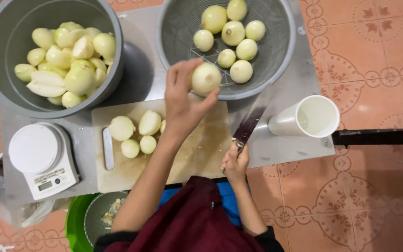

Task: Peeling the outer skin off onions and cutting them into pieces on a cutting board.

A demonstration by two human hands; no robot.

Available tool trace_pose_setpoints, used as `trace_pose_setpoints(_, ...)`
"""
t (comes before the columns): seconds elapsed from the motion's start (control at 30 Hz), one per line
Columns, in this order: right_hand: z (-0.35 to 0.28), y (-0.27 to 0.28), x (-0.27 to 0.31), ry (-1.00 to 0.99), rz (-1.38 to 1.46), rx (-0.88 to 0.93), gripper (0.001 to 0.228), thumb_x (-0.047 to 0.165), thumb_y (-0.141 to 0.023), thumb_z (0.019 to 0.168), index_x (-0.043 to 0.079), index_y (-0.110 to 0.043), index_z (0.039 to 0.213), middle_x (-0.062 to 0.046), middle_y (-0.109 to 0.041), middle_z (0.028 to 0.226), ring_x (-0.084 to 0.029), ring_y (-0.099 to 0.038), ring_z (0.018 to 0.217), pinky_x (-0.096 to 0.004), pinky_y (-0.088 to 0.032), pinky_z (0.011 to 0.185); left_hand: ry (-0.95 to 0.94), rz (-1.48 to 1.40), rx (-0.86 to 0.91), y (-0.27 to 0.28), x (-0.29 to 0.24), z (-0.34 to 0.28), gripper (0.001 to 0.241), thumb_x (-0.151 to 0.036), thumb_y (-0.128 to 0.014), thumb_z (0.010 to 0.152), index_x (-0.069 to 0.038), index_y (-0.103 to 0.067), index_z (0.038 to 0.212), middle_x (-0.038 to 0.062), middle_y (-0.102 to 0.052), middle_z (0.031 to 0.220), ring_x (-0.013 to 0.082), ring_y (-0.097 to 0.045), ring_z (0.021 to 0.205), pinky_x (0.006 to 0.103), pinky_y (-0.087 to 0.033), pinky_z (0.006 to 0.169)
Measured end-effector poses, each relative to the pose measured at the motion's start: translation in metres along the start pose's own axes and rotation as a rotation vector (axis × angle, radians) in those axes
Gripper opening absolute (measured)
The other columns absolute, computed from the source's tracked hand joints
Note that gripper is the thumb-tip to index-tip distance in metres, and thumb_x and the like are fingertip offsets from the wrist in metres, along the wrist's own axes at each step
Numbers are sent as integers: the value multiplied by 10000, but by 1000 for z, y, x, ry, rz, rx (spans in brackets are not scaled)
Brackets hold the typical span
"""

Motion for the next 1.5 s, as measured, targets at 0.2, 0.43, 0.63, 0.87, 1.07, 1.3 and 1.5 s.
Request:
trace_pose_setpoints(0.2,2,-11,2,-34,-41,53,257,254,-413,1108,19,-511,1077,-46,-491,480,-125,-492,325,-248,-445,316,318,117,100,97,54,-151,675,-177,-973,654,-74,-681,1254,130,-664,1103,331,-696,1061,419,-668,785)
trace_pose_setpoints(0.43,-23,-21,40,4,-393,269,407,345,-384,1114,-5,-555,1231,-80,-553,494,-173,-538,351,-303,-491,339,404,114,86,64,82,-195,679,-262,-963,704,-77,-675,1290,93,-629,1099,318,-709,1081,392,-680,836)
trace_pose_setpoints(0.63,-47,-3,80,-77,-612,280,304,273,-467,1087,43,-626,1204,-92,-656,539,-197,-623,378,-324,-533,390,185,72,100,11,89,-180,725,-391,-914,716,-116,-659,1337,105,-658,1187,286,-686,1173,377,-593,1006)
trace_pose_setpoints(0.87,-69,6,69,-467,-763,324,352,340,-445,1033,145,-615,1273,-13,-620,638,-149,-573,491,-311,-478,495,-22,233,342,-7,79,-192,646,-334,-768,950,4,-510,1436,233,-569,1428,374,-596,1285,467,-537,1072)
trace_pose_setpoints(1.07,-80,-1,62,-386,-758,397,294,303,-453,1052,139,-584,1258,-19,-566,680,-163,-549,560,-344,-466,572,-40,122,295,8,66,-174,339,-253,-729,970,-44,-646,1223,168,-656,1288,317,-680,1157,412,-585,1003)
trace_pose_setpoints(1.3,-84,-11,73,-560,-936,441,386,390,-393,1044,221,-519,1368,-67,-547,614,-269,-540,508,-423,-423,554,-35,69,248,7,70,-165,310,-271,-796,886,-27,-693,1046,139,-717,1114,268,-710,1059,356,-598,949)
trace_pose_setpoints(1.5,-86,1,56,-615,-1034,428,412,468,-394,1030,161,-563,1248,-134,-724,815,-399,-682,777,-502,-480,692,-59,103,250,3,75,-163,303,-292,-794,887,-29,-705,1008,139,-721,1084,256,-718,1041,347,-615,907)
Point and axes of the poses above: each hand's wrist, its own z-axis towards the middle knuckle, its own y-axis out of the back of the hand, x = y × z, the point moved 10 cm from there along z, towards the middle knuckle
